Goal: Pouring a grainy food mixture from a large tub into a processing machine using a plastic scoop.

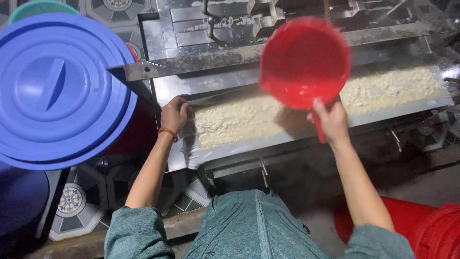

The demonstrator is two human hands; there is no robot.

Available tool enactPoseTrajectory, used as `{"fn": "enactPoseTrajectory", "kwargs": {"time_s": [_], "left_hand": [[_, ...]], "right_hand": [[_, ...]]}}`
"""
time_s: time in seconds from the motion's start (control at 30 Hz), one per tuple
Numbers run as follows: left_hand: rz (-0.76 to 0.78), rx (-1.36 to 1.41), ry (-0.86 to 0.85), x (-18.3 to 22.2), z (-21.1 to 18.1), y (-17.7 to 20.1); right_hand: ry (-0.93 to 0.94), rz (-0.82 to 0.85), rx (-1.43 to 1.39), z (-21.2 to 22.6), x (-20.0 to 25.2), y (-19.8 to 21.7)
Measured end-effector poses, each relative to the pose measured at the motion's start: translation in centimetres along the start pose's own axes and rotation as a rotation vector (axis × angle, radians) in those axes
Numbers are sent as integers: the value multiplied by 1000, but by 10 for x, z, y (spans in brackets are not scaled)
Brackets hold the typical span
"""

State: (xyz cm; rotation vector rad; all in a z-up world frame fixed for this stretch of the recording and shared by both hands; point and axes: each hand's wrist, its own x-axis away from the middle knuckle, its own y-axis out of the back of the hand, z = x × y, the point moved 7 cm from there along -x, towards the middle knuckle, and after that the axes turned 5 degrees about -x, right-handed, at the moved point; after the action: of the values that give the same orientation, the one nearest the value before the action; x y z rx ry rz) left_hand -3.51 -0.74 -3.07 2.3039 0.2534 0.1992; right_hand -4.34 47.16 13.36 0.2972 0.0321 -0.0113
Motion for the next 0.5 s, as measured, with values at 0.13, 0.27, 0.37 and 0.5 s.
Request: {"fn": "enactPoseTrajectory", "kwargs": {"time_s": [0.13,0.27,0.37,0.5], "left_hand": [[-21,-28,-26,-1,-10,11],[-10,-7,98,23,-26,27],[22,-150,113,17,-19,13],[-280,-346,-68,9,50,-20]], "right_hand": [[-152,-152,-526,-23,-91,-39],[-153,-169,-837,3,-152,-104],[-70,-19,-1006,0,-202,-148],[-278,87,-982,-89,-291,-250]]}}
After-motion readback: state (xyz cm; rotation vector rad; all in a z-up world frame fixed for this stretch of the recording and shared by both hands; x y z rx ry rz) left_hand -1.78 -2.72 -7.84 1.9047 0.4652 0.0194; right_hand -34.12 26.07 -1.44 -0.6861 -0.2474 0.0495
